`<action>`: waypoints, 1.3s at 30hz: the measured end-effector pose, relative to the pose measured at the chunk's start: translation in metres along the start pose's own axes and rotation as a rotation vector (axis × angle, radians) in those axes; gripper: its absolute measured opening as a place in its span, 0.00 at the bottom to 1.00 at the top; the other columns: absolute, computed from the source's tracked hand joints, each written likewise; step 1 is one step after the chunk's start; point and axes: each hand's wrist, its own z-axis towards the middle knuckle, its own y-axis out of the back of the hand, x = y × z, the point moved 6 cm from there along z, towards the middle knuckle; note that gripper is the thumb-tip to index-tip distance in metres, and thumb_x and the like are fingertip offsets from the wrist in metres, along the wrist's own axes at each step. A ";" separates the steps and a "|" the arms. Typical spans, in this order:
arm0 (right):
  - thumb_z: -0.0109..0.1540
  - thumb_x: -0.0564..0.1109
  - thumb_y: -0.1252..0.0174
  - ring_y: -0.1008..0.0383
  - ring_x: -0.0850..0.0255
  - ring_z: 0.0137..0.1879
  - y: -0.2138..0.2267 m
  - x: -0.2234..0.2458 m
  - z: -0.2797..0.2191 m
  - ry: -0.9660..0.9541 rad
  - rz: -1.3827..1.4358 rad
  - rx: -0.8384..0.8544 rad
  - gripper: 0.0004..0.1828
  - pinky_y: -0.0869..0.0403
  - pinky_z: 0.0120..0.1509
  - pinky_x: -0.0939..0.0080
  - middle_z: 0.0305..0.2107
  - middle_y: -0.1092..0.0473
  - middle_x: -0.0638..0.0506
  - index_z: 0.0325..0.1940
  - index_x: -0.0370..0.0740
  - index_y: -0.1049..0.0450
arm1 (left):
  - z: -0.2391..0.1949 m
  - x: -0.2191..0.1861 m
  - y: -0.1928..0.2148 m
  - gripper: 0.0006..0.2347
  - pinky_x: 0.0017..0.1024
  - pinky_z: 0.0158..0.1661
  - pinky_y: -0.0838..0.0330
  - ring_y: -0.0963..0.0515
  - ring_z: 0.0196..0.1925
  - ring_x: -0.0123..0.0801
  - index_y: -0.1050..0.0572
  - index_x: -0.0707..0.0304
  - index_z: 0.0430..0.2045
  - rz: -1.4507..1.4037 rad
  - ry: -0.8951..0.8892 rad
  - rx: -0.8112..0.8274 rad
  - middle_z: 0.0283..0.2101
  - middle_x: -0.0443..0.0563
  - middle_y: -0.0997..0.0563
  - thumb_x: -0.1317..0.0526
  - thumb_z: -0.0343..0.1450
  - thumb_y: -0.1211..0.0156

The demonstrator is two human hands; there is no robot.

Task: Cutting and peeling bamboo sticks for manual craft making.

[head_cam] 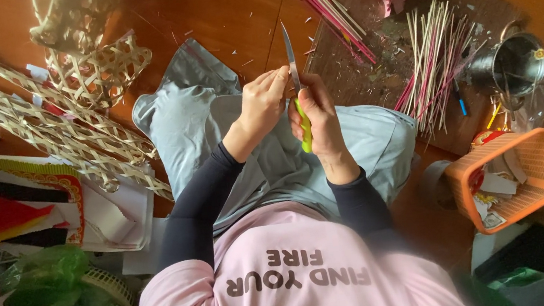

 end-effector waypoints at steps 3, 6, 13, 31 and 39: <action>0.75 0.54 0.53 0.42 0.69 0.22 0.001 0.000 0.001 -0.008 0.010 0.005 0.15 0.40 0.24 0.70 0.23 0.39 0.53 0.62 0.46 0.36 | 0.002 -0.001 0.002 0.19 0.38 0.46 0.20 0.16 0.46 0.52 0.27 0.76 0.49 0.002 0.017 0.011 0.45 0.63 0.18 0.74 0.62 0.37; 0.75 0.53 0.53 0.42 0.69 0.21 0.002 -0.001 0.001 -0.020 0.026 0.002 0.14 0.40 0.24 0.69 0.23 0.38 0.53 0.61 0.46 0.36 | 0.002 -0.002 0.003 0.22 0.38 0.47 0.21 0.16 0.48 0.53 0.28 0.77 0.50 0.009 -0.004 0.017 0.45 0.63 0.18 0.74 0.61 0.37; 0.76 0.53 0.55 0.42 0.69 0.22 -0.001 0.003 -0.001 -0.039 0.011 -0.005 0.12 0.40 0.24 0.70 0.24 0.39 0.53 0.59 0.46 0.37 | 0.002 -0.003 0.007 0.24 0.38 0.47 0.21 0.17 0.48 0.53 0.29 0.76 0.51 -0.012 -0.003 0.035 0.47 0.64 0.19 0.74 0.58 0.37; 0.78 0.57 0.57 0.43 0.68 0.25 0.008 0.055 -0.021 0.235 -0.139 0.060 0.32 0.40 0.29 0.68 0.25 0.39 0.53 0.85 0.60 0.57 | -0.031 0.047 0.026 0.16 0.38 0.50 0.23 0.19 0.52 0.52 0.26 0.66 0.55 0.062 0.343 -0.034 0.53 0.60 0.20 0.70 0.71 0.40; 0.78 0.57 0.58 0.44 0.70 0.23 0.017 0.020 -0.004 0.097 -0.147 0.130 0.32 0.40 0.27 0.69 0.22 0.41 0.55 0.85 0.57 0.57 | 0.006 0.019 0.038 0.11 0.33 0.49 0.19 0.17 0.55 0.46 0.23 0.66 0.52 -0.312 0.389 -0.010 0.57 0.58 0.20 0.70 0.75 0.39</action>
